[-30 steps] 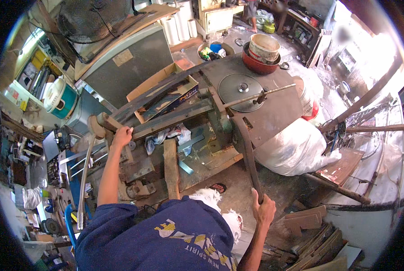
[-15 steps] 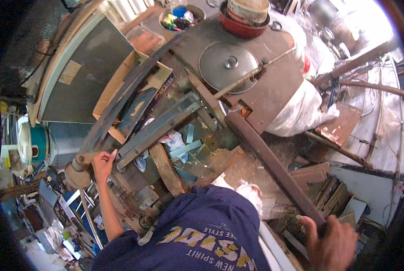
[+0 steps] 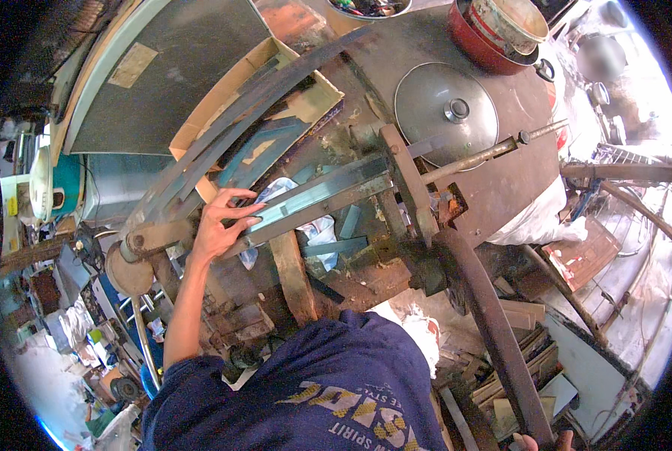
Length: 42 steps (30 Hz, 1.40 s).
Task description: The person prepares packaging materials by using a metal strip to measure and guide the scoring of a large white board, then uses a hammer and a block to press along the scored lines before trimming a small piece on a grinder.
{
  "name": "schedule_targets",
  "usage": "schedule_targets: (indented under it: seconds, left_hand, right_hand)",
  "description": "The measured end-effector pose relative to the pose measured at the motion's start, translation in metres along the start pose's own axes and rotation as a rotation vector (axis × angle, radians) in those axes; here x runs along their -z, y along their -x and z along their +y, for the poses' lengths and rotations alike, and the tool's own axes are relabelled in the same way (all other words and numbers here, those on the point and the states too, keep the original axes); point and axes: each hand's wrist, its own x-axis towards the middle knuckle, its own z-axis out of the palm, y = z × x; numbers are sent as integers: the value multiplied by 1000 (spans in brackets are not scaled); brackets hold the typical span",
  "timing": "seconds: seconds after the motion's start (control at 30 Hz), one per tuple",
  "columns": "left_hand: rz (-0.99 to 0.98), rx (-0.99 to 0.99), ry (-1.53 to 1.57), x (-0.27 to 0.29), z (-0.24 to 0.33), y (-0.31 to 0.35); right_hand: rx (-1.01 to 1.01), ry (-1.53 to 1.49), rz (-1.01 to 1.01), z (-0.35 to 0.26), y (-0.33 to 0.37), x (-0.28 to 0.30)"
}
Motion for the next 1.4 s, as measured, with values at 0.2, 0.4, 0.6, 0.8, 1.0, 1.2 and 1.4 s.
schedule_targets:
  seconds: [0.2, 0.4, 0.6, 0.8, 1.0, 1.2, 1.4]
  left_hand:
    - [-106, -257, 116, -78, 40, -89]
    - [-184, -244, 113, -95, 57, -111]
    - [-182, -269, 75, -98, 58, -121]
    - [-211, -230, 80, -108, 61, -128]
    - [-199, -197, 69, -111, 71, -129]
    - [-182, -227, 64, -114, 69, -132]
    - [-138, -251, 15, -119, 65, -131]
  right_hand:
    - [-82, 16, -16, -1, -8, 12]
    - [-149, 37, -36, 8, -15, 2]
    - [-125, 54, -93, 17, -27, -17]
    - [-124, 29, -133, 24, -22, -38]
    - [-75, -2, -131, 36, -23, -56]
    - [-67, -50, -144, 46, -27, -69]
    - [-74, -62, -193, 54, -30, -81]
